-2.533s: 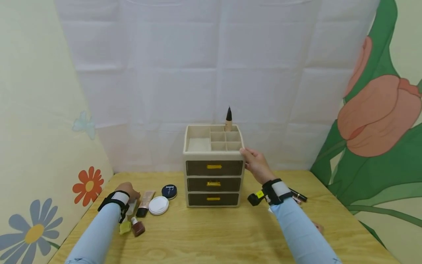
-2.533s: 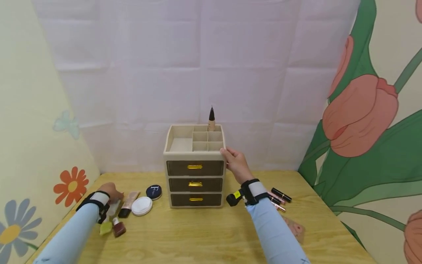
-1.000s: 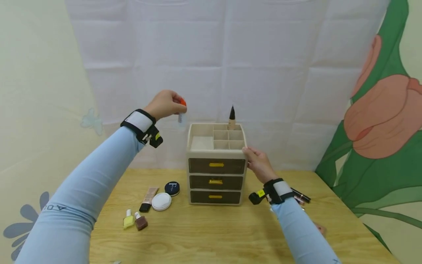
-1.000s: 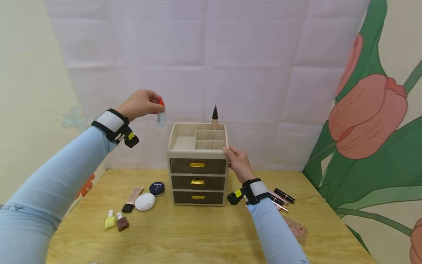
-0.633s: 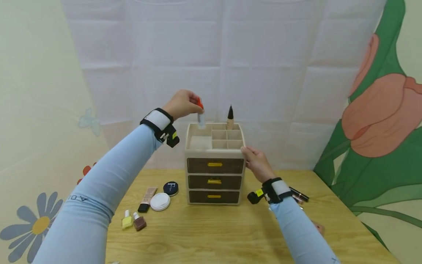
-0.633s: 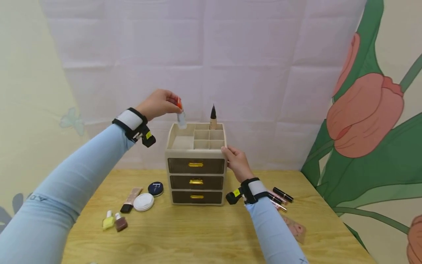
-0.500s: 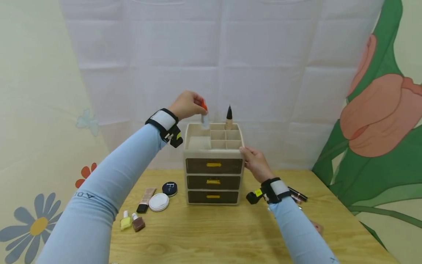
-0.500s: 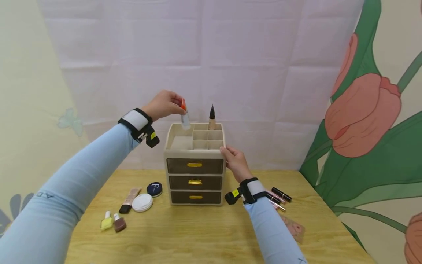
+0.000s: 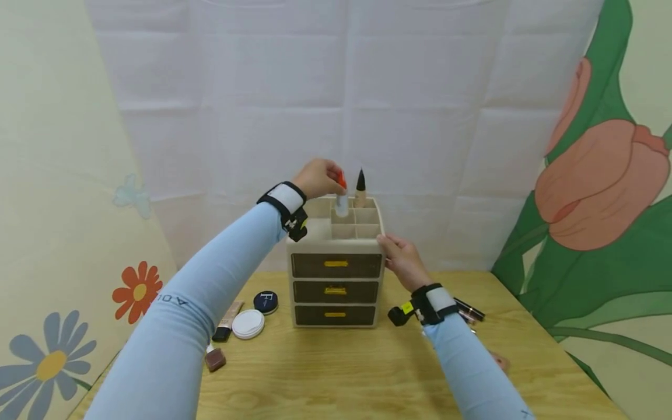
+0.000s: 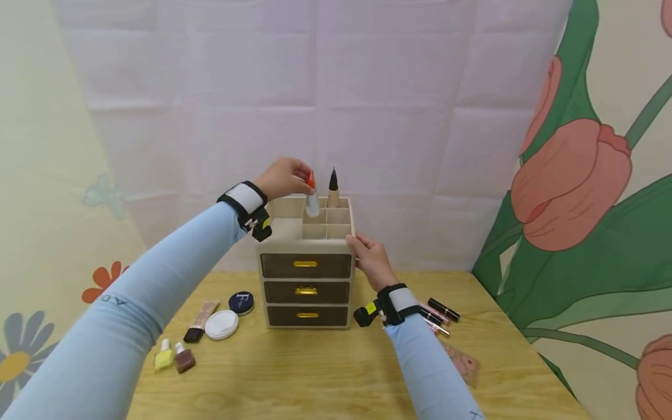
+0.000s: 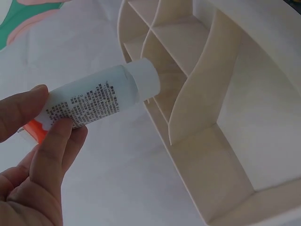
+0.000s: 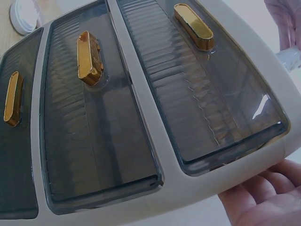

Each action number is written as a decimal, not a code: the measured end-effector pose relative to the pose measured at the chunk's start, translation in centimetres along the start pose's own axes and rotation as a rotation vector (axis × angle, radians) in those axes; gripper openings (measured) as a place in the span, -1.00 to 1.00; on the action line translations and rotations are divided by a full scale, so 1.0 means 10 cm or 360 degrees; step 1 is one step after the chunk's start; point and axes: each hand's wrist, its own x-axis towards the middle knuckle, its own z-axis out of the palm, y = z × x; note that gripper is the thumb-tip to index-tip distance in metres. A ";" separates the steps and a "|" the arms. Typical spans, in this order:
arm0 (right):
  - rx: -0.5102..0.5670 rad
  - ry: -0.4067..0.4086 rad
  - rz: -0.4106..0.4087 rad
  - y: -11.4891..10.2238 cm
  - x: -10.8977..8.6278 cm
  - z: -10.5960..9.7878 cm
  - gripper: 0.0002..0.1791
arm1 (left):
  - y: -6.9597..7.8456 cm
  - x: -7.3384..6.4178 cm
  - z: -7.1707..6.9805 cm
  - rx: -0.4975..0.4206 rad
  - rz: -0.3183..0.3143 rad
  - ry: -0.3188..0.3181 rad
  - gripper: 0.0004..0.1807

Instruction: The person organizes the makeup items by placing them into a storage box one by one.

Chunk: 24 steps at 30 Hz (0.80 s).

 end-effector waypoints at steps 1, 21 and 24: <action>-0.0008 0.0002 0.0001 0.00 0.00 0.00 -0.40 | -0.01 0.01 0.02 0.0014 -0.0001 -0.0010 -0.49; -0.0099 0.0007 0.0047 0.00 0.01 0.09 -0.36 | -0.18 0.04 0.21 0.0262 -0.0091 -0.0116 -0.57; -0.0091 0.0019 0.0056 0.00 0.01 0.10 -0.37 | -0.20 0.04 0.23 0.0262 -0.0117 -0.0132 -0.54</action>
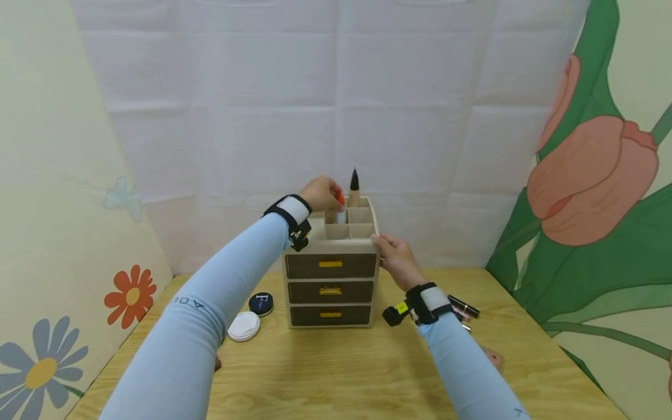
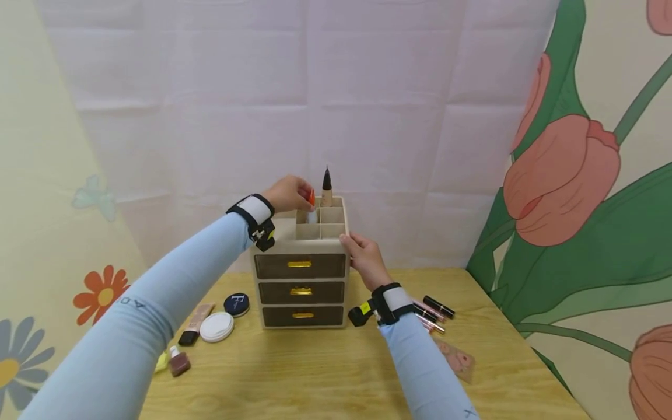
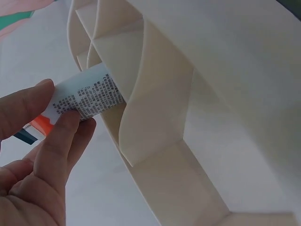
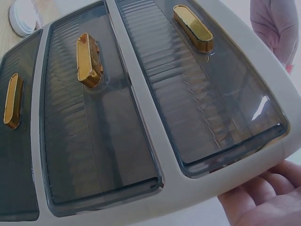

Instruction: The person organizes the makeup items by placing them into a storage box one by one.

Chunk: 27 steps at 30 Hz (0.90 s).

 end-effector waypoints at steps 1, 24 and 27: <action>0.0003 0.0006 0.0004 0.00 0.00 0.00 -0.38 | 0.00 0.00 0.00 0.0001 -0.0004 -0.0002 -0.53; -0.0006 0.0034 0.0041 0.01 0.05 0.01 -0.37 | 0.00 -0.03 -0.01 0.0104 -0.0043 0.0030 -0.45; 0.0008 0.0037 0.0024 -0.01 0.06 0.00 -0.39 | 0.01 -0.07 -0.08 0.0127 -0.0040 0.0035 -0.40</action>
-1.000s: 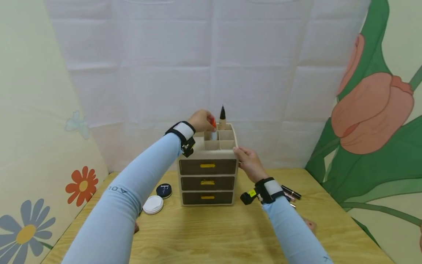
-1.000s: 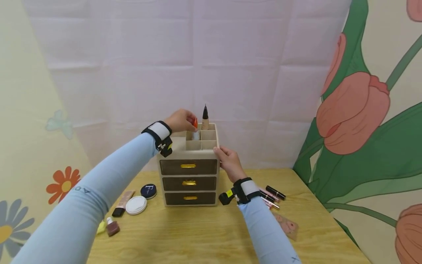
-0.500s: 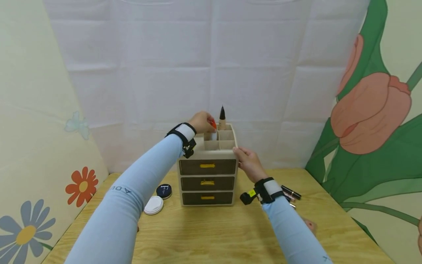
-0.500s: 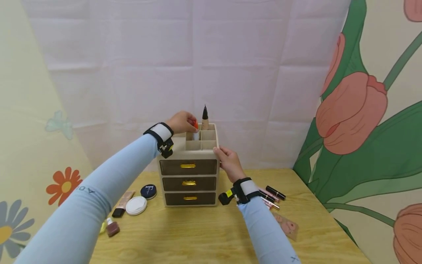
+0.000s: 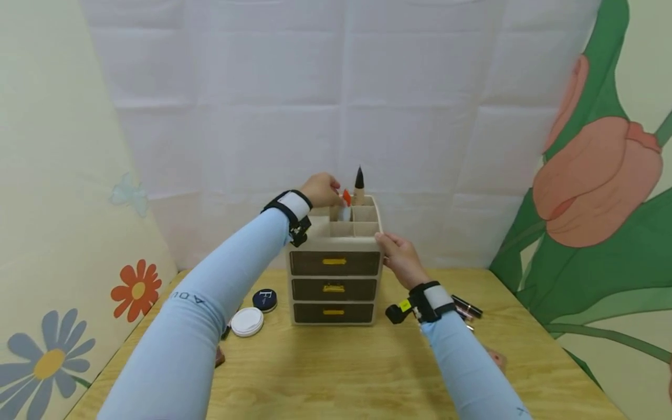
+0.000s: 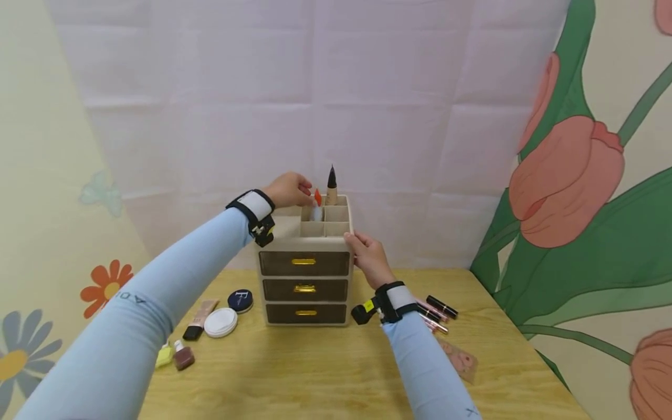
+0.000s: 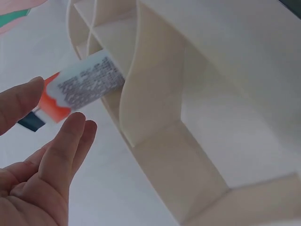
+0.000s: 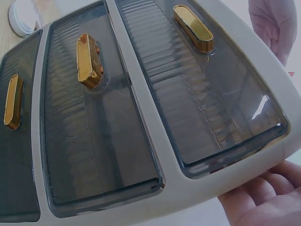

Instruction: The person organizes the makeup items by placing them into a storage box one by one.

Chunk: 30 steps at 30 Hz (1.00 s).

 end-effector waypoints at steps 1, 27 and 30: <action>0.0012 -0.0004 -0.0009 0.00 0.00 -0.01 -0.40 | 0.00 -0.01 -0.03 -0.0008 0.0005 0.0003 -0.40; 0.0049 -0.0062 -0.0019 0.00 0.04 -0.05 -0.35 | -1.05 -0.89 -0.93 -0.0383 -0.0372 0.0086 -0.37; 0.0028 -0.0062 -0.0008 -0.01 0.02 -0.08 -0.32 | -1.27 -0.96 -0.81 -0.0363 -0.0430 0.0055 -0.39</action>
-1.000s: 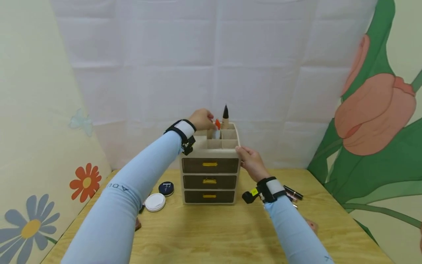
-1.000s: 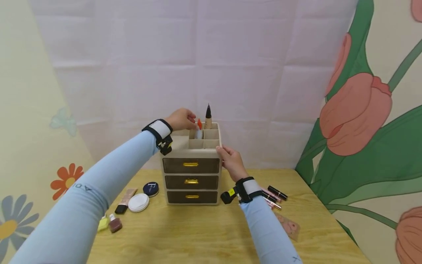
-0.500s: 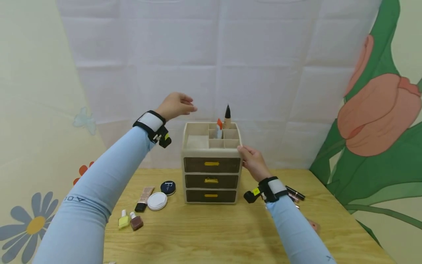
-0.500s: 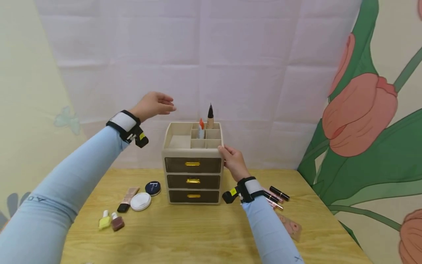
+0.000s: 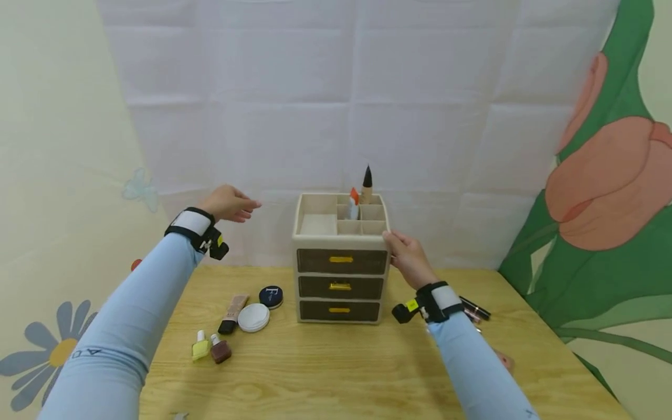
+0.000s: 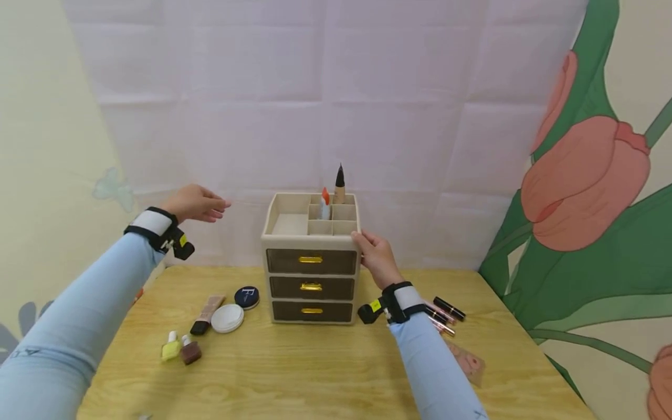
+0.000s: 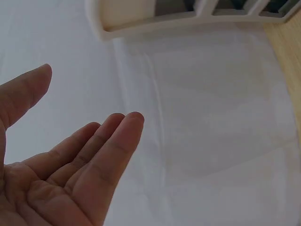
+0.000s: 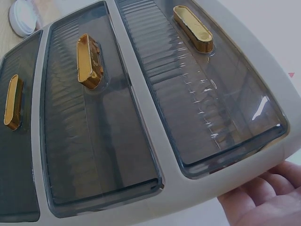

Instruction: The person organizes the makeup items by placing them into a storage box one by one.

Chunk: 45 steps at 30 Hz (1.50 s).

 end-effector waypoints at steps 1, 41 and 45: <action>-0.0005 0.0004 0.0003 0.00 -0.01 -0.01 -0.32 | -0.08 0.00 0.03 0.0010 -0.0015 0.0002 -0.40; 0.0104 0.0091 -0.0024 -0.01 -0.14 -0.12 -0.40 | -1.59 0.11 1.34 0.0784 -0.0489 -0.0141 -0.75; 0.0086 0.0087 -0.0034 -0.01 -0.14 -0.12 -0.38 | -1.51 0.00 1.35 0.0896 -0.0466 -0.0162 -0.77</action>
